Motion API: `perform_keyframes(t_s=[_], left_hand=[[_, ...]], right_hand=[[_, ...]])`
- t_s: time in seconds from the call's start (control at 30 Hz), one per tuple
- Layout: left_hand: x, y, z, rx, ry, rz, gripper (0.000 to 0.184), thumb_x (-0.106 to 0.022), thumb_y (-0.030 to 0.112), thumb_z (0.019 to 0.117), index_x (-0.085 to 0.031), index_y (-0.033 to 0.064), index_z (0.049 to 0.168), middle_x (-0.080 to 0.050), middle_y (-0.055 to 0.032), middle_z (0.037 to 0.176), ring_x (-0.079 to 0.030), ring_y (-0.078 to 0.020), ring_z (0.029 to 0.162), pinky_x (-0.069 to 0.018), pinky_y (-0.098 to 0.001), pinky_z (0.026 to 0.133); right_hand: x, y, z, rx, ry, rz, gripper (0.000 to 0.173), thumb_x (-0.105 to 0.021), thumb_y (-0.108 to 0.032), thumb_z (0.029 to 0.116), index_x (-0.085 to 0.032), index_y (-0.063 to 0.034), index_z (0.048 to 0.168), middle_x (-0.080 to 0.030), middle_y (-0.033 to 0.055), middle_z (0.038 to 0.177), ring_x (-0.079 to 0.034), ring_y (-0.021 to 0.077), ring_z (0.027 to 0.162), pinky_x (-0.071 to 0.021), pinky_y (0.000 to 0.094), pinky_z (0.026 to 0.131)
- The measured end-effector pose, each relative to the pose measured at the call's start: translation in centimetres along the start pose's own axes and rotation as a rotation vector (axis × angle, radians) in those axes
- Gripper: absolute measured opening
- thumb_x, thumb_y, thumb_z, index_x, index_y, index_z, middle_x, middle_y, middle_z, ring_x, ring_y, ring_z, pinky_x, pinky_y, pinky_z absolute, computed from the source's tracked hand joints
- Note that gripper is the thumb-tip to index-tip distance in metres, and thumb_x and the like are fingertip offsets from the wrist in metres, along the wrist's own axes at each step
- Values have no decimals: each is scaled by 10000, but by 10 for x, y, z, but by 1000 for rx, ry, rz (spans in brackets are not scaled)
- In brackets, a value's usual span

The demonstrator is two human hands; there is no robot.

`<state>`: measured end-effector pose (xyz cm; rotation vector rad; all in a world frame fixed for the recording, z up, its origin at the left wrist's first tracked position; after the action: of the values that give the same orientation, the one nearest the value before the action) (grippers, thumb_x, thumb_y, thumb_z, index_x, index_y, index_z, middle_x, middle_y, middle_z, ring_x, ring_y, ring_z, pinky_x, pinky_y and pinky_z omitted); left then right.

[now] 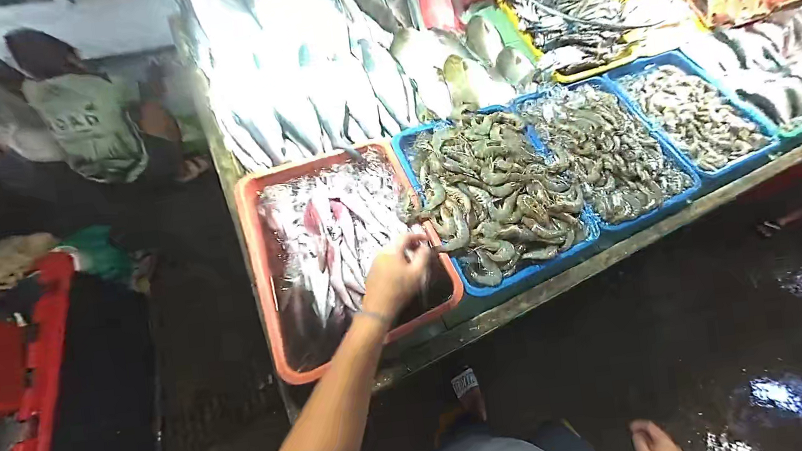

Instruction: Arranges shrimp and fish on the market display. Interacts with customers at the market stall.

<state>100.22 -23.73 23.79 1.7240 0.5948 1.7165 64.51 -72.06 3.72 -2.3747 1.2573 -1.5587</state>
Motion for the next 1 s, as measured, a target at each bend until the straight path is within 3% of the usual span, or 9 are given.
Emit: perform_keyframes(t_s=[0.1,0.2,0.37,0.43,0.6,0.7,0.77,0.9,1.0], left_hand=[[16,-24,85,188,-14,182,329,-558,335,1030,-687,161,1277,-712,-146,1181,-686,-367,1079,-529,-667,907],[17,-35,120,348,-74,407,363,-590,368,995,-682,164,1280,-674,-204,1246,-660,-445,1116,-511,-723,859],[12,-31,127,426,-125,546,406,-614,406,982,-692,75,1203,-684,-216,1221,-664,-446,1114,-520,-704,854],[8,-30,126,476,-148,564,440,-613,428,978,-695,48,1185,-672,-227,1236,-656,-448,1129,-520,-700,867],[-6,-35,106,500,-32,560,419,-679,432,894,-698,49,1061,-669,-214,1155,-683,-426,979,-551,-674,754],[-6,-33,96,541,20,505,425,-650,363,914,-624,50,1201,-694,-204,1053,-696,-409,940,-556,-652,755],[-2,-28,88,577,125,356,404,-627,278,942,-571,60,1278,-703,-206,984,-701,-406,880,-556,-648,735],[-3,3,84,457,420,211,432,-612,220,979,-506,38,1357,-680,-183,1138,-694,-337,984,-572,-590,840],[-38,25,102,300,183,262,432,-564,401,1033,-591,93,1334,-709,-114,1119,-695,-266,1042,-574,-548,925]], right_hand=[[22,-174,35,666,359,-64,269,-530,-173,974,-747,-47,1071,-724,116,1054,-708,242,1008,-598,433,907],[25,-330,52,1142,373,-64,256,-541,-199,972,-767,-129,1069,-745,58,1114,-687,242,1093,-561,440,977],[5,-482,97,1329,155,-391,354,-619,-177,945,-677,-175,1294,-657,46,1380,-618,309,1237,-518,530,984],[-7,-508,119,1282,47,-508,473,-607,-172,950,-594,-185,1423,-580,65,1482,-558,366,1296,-470,596,984],[-5,-523,135,1538,-77,-574,270,-501,-45,991,-666,-100,1197,-691,134,1210,-610,399,1172,-506,582,926],[21,-521,146,1642,-141,-591,222,-521,-67,987,-688,-92,1130,-694,139,1177,-614,405,1151,-499,597,917],[43,-518,160,1623,-289,-560,237,-574,-229,1014,-697,-125,1189,-666,125,1280,-585,407,1198,-472,633,939],[100,-540,202,1594,-149,-380,264,-630,-196,931,-726,-167,1175,-700,119,1233,-633,390,1149,-525,610,888],[102,-557,238,1390,-141,-585,298,-602,-338,1008,-708,-204,1252,-641,207,1280,-564,446,1224,-476,643,952]])
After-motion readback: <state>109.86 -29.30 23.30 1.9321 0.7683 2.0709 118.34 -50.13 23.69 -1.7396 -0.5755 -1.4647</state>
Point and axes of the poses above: each hand's wrist, its own z-axis towards the middle knuckle, its own x-axis out of the back of the hand, y = z × x, the point moved 6 cm from there along z, towards the middle knuckle
